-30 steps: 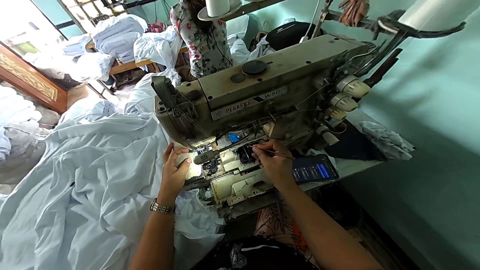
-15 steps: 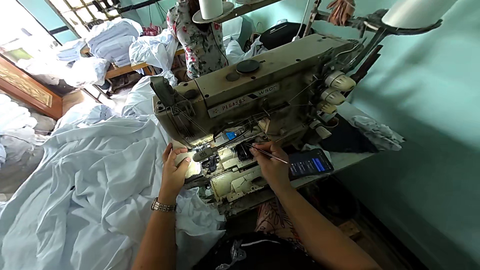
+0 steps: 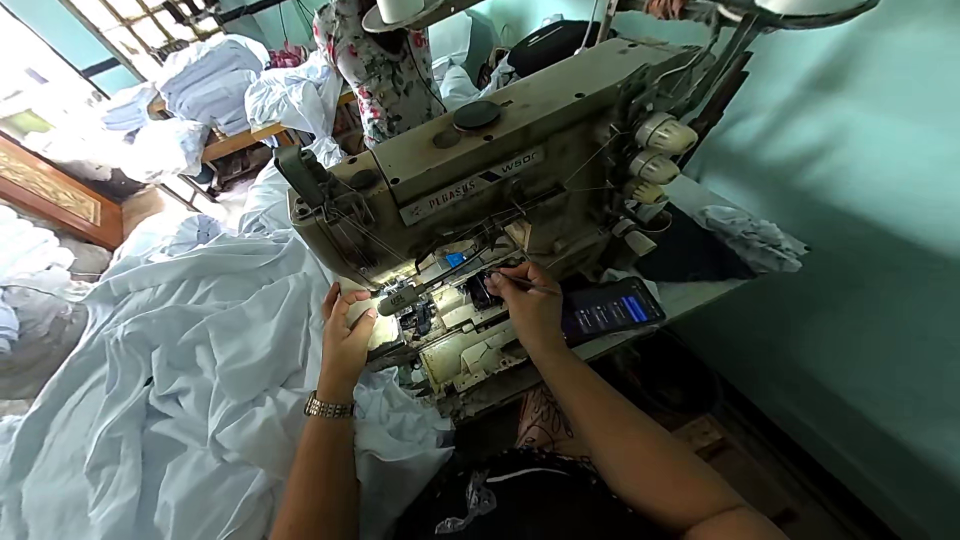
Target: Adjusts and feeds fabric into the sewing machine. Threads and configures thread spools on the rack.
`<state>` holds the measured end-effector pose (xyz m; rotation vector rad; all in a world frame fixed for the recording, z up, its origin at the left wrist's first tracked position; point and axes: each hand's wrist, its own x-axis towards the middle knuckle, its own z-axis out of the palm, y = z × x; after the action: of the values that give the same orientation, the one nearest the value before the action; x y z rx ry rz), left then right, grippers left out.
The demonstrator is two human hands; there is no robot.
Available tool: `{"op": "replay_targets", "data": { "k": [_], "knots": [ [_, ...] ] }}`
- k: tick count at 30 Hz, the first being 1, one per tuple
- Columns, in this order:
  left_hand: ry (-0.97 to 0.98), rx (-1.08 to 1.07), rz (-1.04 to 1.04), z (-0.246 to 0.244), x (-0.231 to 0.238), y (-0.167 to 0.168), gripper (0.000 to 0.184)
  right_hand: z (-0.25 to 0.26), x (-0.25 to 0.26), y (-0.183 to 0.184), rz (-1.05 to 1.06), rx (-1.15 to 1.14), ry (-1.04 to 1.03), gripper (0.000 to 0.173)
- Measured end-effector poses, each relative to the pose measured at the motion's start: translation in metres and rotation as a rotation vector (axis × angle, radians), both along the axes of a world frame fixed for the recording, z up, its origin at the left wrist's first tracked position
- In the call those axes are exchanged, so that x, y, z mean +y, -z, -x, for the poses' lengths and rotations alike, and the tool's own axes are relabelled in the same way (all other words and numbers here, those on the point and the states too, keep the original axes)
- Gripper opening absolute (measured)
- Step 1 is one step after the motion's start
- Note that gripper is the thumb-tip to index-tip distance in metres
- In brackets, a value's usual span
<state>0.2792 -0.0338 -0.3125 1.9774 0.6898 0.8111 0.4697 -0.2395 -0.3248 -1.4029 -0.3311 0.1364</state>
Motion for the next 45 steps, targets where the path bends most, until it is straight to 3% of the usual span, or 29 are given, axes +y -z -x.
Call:
{"op": "replay_targets", "data": {
  "k": [5,19,26,40,45],
  "knots": [
    [0.004,-0.017,0.003,0.000,0.001,0.001,0.029,0.009,0.007,-0.005,-0.094,0.154,0.058,0.010],
    [0.000,-0.014,-0.004,-0.001,0.001,0.001,0.030,0.011,-0.002,-0.003,-0.118,0.134,0.080,0.011],
    [-0.005,-0.006,0.000,-0.001,0.001,0.000,0.031,0.008,-0.013,0.012,0.104,-0.393,0.002,0.011],
    [-0.009,0.001,0.003,-0.001,0.000,0.000,0.030,-0.022,-0.013,0.028,0.138,-0.761,-0.171,0.011],
    [-0.003,-0.010,-0.007,-0.001,0.001,0.000,0.029,-0.023,-0.028,0.017,0.430,-1.036,-0.259,0.018]
  ]
}}
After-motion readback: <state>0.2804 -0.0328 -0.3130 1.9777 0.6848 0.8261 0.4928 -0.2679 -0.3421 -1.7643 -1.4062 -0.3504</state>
